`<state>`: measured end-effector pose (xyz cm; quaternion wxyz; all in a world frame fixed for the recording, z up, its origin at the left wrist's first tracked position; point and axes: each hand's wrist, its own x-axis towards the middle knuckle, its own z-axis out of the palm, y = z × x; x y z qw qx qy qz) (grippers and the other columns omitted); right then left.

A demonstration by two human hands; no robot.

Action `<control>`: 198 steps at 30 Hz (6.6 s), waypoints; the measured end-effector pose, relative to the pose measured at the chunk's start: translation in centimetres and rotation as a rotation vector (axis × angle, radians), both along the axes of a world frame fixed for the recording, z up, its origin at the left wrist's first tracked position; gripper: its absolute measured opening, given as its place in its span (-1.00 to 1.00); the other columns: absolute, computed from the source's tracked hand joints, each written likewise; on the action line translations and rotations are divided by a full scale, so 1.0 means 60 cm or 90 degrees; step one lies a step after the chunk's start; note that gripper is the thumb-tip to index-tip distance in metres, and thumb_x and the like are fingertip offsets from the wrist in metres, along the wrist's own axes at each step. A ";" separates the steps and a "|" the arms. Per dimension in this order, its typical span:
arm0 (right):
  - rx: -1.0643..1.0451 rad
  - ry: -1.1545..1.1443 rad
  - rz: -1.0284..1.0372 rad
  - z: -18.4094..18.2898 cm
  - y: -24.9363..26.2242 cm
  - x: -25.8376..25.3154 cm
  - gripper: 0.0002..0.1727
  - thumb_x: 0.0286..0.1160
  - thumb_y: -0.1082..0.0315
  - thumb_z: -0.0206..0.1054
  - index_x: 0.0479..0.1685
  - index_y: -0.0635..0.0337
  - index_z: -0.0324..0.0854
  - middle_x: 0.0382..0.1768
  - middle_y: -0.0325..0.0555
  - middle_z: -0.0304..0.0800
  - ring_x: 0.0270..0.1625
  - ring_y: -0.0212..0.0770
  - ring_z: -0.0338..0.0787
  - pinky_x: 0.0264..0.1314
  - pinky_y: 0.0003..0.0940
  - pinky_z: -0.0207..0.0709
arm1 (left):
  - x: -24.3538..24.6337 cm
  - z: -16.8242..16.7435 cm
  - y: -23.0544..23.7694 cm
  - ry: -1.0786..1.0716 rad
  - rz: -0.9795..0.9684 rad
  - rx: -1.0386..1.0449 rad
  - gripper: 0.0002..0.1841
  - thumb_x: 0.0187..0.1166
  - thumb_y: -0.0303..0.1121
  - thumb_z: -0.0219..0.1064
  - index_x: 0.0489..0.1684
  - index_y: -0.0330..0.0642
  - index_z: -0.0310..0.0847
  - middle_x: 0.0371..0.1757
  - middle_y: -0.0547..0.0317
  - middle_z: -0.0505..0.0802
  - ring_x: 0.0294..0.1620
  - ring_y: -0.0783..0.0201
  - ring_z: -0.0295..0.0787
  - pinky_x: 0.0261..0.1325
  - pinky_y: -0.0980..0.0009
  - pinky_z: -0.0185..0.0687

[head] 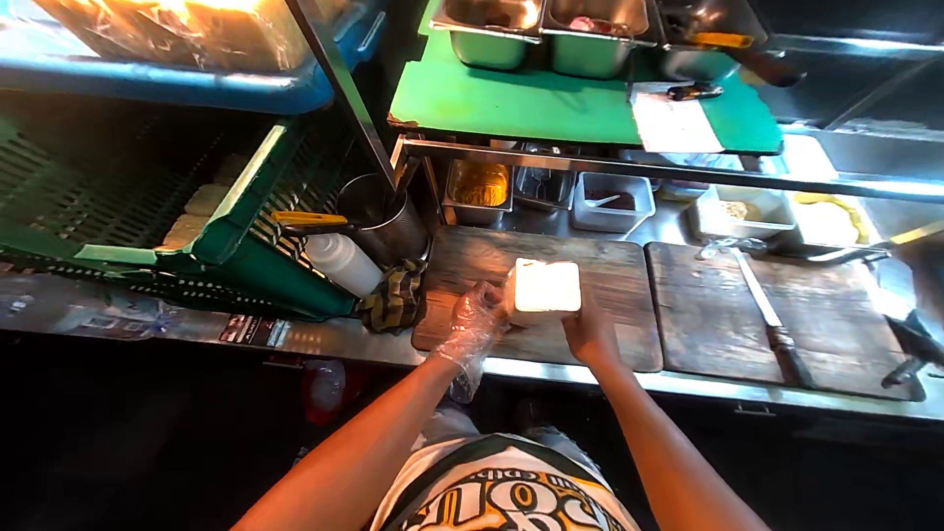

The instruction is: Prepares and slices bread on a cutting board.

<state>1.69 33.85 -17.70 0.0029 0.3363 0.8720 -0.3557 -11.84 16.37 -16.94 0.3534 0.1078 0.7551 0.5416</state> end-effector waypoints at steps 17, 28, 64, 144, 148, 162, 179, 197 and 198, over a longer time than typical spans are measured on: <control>-0.370 0.213 -0.089 -0.062 -0.046 -0.017 0.23 0.26 0.44 0.56 0.95 -0.14 -0.26 0.80 -0.03 0.20 0.75 -0.13 0.36 0.76 0.01 0.33 | -0.021 -0.011 0.042 0.064 -0.173 -0.011 0.13 0.03 -0.36 0.82 0.78 0.01 0.17 0.44 0.05 0.72 0.38 0.21 0.71 0.40 0.13 0.69; 0.083 0.094 -0.226 -0.003 0.276 0.206 -0.38 0.60 0.49 0.28 0.70 0.26 0.36 0.63 0.22 0.49 0.55 0.17 0.62 0.55 0.20 0.51 | -0.017 -0.016 0.042 0.719 -0.256 -0.303 -0.32 0.47 -0.08 0.45 0.66 -0.01 0.47 0.61 -0.19 0.57 0.67 -0.31 0.35 0.70 -0.34 0.05; 0.013 -0.315 -0.100 0.131 -0.217 0.050 -0.39 0.82 0.21 0.01 0.86 -0.06 0.17 0.12 0.15 0.77 0.02 0.11 0.86 0.11 0.02 0.72 | -0.034 -0.018 0.077 0.584 -0.567 -0.436 0.12 -0.13 0.46 0.54 0.62 0.12 0.41 0.44 -0.05 0.70 0.45 -0.14 0.61 0.43 -0.31 0.42; -0.048 -0.405 -0.050 0.049 -0.213 0.039 -0.28 0.84 0.20 -0.05 0.96 -0.23 -0.20 0.06 0.13 0.79 0.07 0.14 0.86 0.11 0.09 0.73 | -0.051 -0.013 0.075 0.585 -0.663 -0.349 -0.02 0.08 0.20 0.58 0.75 0.52 0.27 0.50 -0.21 0.60 0.46 -0.26 0.54 0.37 -0.35 0.38; -0.022 -0.371 -0.046 -0.023 -0.215 0.045 -0.28 0.83 0.19 -0.03 0.96 -0.13 -0.18 0.02 0.19 0.78 -0.03 0.17 0.88 0.01 0.09 0.75 | -0.047 -0.019 0.072 0.607 -0.678 -0.332 0.01 0.07 0.13 0.60 0.77 0.56 0.22 0.47 -0.17 0.62 0.43 -0.24 0.56 0.36 -0.32 0.40; -0.041 -0.316 -0.070 -0.074 -0.233 0.078 -0.23 0.81 0.20 0.02 0.97 -0.22 -0.26 0.08 0.16 0.75 -0.07 0.14 0.87 0.02 0.09 0.75 | -0.055 -0.015 0.082 0.583 -0.694 -0.349 0.05 -0.05 0.23 0.62 0.73 0.53 0.28 0.46 -0.10 0.64 0.40 -0.20 0.60 0.28 -0.29 0.52; -0.056 -0.384 -0.127 0.108 -0.240 0.009 -0.25 0.83 0.19 -0.04 0.97 -0.20 -0.26 -0.01 0.13 0.79 0.02 0.13 0.86 0.05 0.08 0.73 | -0.096 0.004 0.087 0.609 -0.757 -0.207 -0.01 0.06 0.16 0.51 0.77 0.64 0.23 0.84 -0.02 0.29 0.69 -0.16 0.36 0.47 -0.34 0.31; -0.038 -0.347 -0.141 -0.081 -0.290 0.067 -0.22 0.79 0.22 0.00 0.97 -0.26 -0.26 0.19 0.21 0.75 -0.04 0.17 0.89 0.04 0.11 0.76 | -0.097 -0.026 0.099 0.687 -0.725 -0.241 -0.04 0.18 0.03 0.48 0.79 0.68 0.13 0.63 -0.11 0.52 0.52 -0.28 0.50 0.18 -0.35 0.47; -0.043 -0.362 -0.130 -0.076 -0.307 0.098 -0.25 0.79 0.22 -0.02 0.96 -0.23 -0.20 0.23 0.20 0.75 -0.03 0.15 0.90 0.06 0.08 0.76 | -0.096 -0.026 0.101 0.680 -0.713 -0.253 0.06 0.14 0.02 0.52 0.84 0.68 0.00 0.62 -0.14 0.53 0.47 -0.31 0.52 0.15 -0.36 0.48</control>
